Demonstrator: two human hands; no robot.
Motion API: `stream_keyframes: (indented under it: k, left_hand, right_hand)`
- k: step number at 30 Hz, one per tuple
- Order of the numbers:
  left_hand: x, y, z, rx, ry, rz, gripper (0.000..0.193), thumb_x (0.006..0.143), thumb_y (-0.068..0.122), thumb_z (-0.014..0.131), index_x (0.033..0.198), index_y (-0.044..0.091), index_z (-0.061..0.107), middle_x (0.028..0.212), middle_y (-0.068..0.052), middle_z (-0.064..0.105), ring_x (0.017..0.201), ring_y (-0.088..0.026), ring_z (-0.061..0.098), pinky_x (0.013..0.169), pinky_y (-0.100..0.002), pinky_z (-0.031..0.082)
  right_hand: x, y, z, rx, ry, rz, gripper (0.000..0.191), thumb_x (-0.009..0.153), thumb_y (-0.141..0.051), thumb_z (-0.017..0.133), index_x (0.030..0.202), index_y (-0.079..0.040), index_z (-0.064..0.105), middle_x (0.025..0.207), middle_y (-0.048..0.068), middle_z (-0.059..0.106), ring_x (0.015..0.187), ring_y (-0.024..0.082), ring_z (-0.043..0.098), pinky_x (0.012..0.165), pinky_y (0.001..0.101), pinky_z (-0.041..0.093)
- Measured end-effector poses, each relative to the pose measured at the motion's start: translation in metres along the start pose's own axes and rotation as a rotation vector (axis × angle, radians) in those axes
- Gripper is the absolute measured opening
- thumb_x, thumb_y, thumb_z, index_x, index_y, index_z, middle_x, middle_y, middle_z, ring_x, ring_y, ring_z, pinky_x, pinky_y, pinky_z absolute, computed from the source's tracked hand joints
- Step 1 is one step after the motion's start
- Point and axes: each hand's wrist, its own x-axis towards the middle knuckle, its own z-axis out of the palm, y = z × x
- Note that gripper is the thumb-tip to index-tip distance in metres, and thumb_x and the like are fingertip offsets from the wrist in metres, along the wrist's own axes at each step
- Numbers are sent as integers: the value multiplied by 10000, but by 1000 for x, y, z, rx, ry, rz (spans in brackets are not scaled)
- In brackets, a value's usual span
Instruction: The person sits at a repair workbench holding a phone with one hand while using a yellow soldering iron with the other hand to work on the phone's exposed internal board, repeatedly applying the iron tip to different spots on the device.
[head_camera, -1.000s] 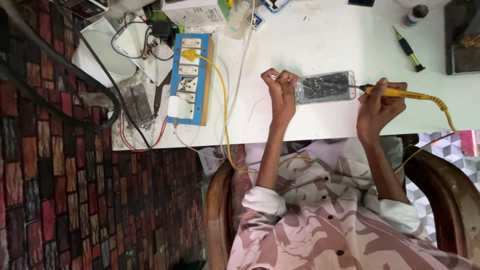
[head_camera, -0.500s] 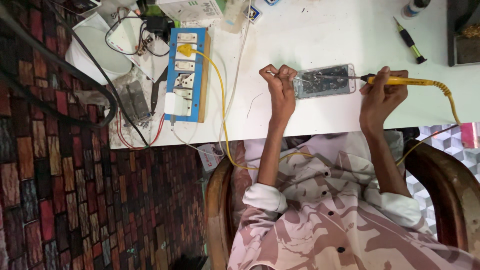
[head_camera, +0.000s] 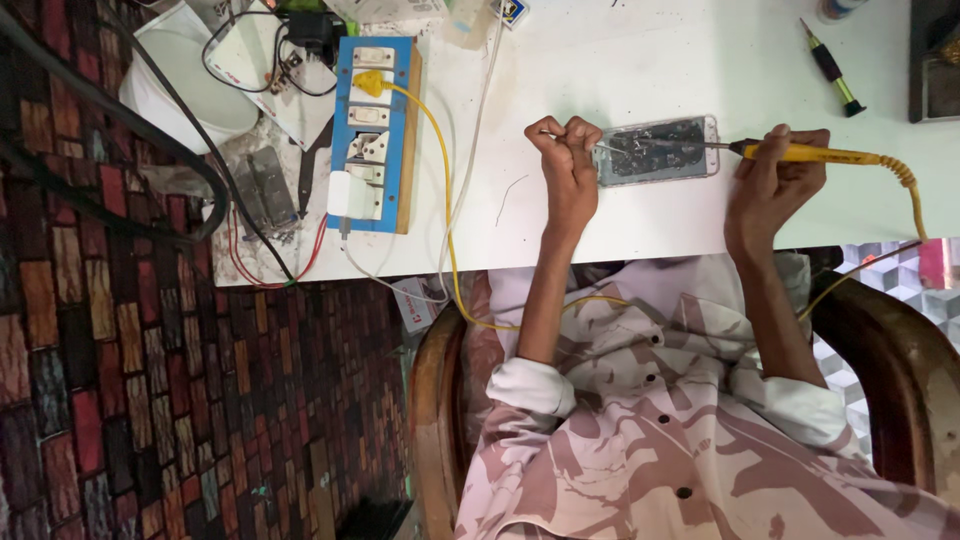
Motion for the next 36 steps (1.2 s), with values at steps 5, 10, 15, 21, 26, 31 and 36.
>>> stream_keyframes:
  k: [5,10,15,21,26,31,36]
  left_hand:
    - [0,2,0,40,-2,9,170,1089,-35,287,1066,96,181,787,-76,423,758,-156,385,777,-268,402]
    - [1,3,1,50,12,3,172,1093,-28,297,1063,97,183,774,-73,431,741,-156,380,748,-264,400]
    - [1,4,2,52,11,11,177,1088,-39,286,1059,99,180,774,-75,431,749,-160,393,785,-269,409]
    - [-1,5,1,52,3,9,193,1074,-69,277,1064,98,181,782,-78,423,762,-163,393,816,-272,413]
    - [-2,2,1,51,9,10,209,1039,-96,260,1067,98,186,793,-86,440,766,-167,403,829,-271,416]
    - [-1,0,0,28,5,20,215,1017,-100,247,1082,95,184,804,-91,431,775,-174,402,850,-269,403]
    - [1,2,0,94,18,31,210,1070,-75,282,1061,103,171,767,-85,469,740,-164,410,799,-264,416]
  right_hand:
    - [-3,0,-1,-104,-15,-71,260,1253,-130,548,1050,-13,435,801,66,531,629,100,488,588,242,409]
    - [-6,0,-1,-133,-25,-137,262,1225,-162,567,1053,-20,431,749,53,482,594,97,457,559,242,381]
    - [-10,5,-4,-174,-18,-210,343,1258,-182,578,1015,-7,409,823,35,420,661,77,363,636,236,352]
    - [-10,7,-7,-163,-24,-196,290,1233,-177,574,1052,-24,408,798,23,411,673,76,394,616,234,338]
    - [-9,9,-10,-177,-20,-200,263,1223,-155,554,1051,-24,405,787,22,413,663,74,388,606,232,334]
    - [-7,14,-13,-180,-9,-200,300,1254,-146,557,1028,-3,422,824,31,425,668,79,376,638,235,373]
    - [-8,15,-14,-157,25,-97,225,1222,-184,507,1087,-18,438,844,13,456,630,54,423,563,204,365]
